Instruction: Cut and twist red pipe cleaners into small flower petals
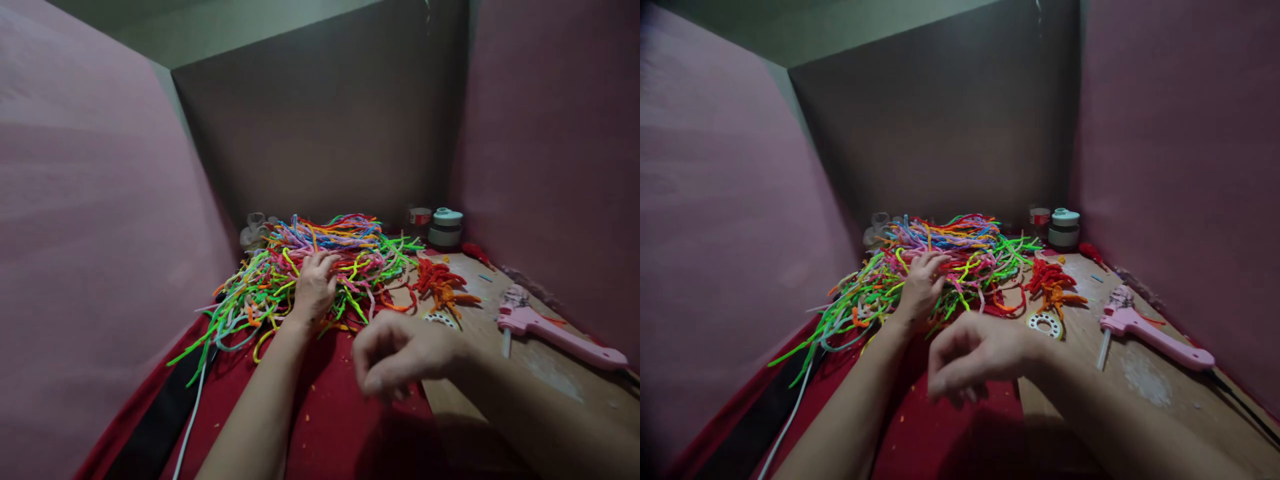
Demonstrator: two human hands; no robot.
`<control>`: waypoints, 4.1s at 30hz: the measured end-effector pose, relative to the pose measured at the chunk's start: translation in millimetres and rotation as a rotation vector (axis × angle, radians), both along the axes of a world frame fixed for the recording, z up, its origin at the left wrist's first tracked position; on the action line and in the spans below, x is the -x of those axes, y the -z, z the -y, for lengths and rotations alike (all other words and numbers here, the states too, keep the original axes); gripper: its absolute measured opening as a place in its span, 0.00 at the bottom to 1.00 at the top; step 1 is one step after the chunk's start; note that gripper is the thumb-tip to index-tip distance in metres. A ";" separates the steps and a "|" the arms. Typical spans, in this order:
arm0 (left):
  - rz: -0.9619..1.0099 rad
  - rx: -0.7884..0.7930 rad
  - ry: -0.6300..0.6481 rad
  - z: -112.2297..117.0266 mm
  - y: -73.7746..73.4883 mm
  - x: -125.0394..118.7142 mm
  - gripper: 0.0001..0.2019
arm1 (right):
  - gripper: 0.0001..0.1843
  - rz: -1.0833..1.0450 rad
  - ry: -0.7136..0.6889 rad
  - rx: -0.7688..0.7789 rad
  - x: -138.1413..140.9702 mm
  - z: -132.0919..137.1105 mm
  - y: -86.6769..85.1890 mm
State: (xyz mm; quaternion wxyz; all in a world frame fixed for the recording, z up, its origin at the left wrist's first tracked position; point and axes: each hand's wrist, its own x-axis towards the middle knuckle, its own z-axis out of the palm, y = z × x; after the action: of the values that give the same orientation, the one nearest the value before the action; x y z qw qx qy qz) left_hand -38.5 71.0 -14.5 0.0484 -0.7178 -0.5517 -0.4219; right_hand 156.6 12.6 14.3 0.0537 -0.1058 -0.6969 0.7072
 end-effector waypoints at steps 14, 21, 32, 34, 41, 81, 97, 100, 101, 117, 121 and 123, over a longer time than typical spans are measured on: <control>-0.378 0.119 -0.338 5.6 11.8 -6.2 0.18 | 0.12 0.543 0.884 -1.366 67.1 -111.3 8.5; -0.391 0.130 -0.354 0.9 20.9 -8.9 0.20 | 0.16 0.645 0.823 -1.567 66.7 -106.1 12.5; -0.365 0.180 -0.376 -3.6 24.3 -4.3 0.18 | 0.08 -0.088 1.205 -1.290 49.1 -103.9 -1.5; -0.366 0.188 -0.371 -4.3 25.5 -3.6 0.17 | 0.05 -0.340 1.337 -0.885 42.3 -104.7 -9.5; -0.332 0.190 -0.350 -5.7 29.1 -5.9 0.16 | 0.03 -0.745 1.405 -0.162 11.5 -95.5 -55.3; 1.403 0.060 0.348 28.2 -33.2 -4.7 0.07 | 0.12 -0.055 0.533 0.298 23.6 -28.8 43.4; 1.596 0.045 0.358 28.8 -43.2 31.8 0.07 | 0.13 -0.022 0.374 0.166 18.9 -24.5 37.2; 1.549 0.025 0.355 28.7 -43.4 34.0 0.06 | 0.12 -0.005 0.350 0.166 18.8 -25.5 38.4; 1.544 0.025 0.357 28.6 -43.3 34.6 0.05 | 0.12 0.007 0.339 0.158 18.5 -25.8 38.8; 1.670 0.541 0.565 42.0 -26.6 -33.8 0.07 | 0.13 -0.345 0.620 0.182 27.7 -25.8 44.0; 1.584 0.571 0.531 45.2 -23.6 -42.1 0.07 | 0.10 -0.403 0.809 0.148 28.6 -20.3 35.5; 1.503 0.586 0.533 46.1 -22.6 -42.0 0.09 | 0.10 -0.415 0.820 0.145 27.1 -17.0 29.3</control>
State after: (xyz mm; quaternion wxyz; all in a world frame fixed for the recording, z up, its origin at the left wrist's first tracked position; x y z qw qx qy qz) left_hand 3.5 24.9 8.1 -0.6197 -0.3363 -0.3368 -0.6241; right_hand 129.5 29.6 -15.0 0.4598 -0.2326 -0.5209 0.6806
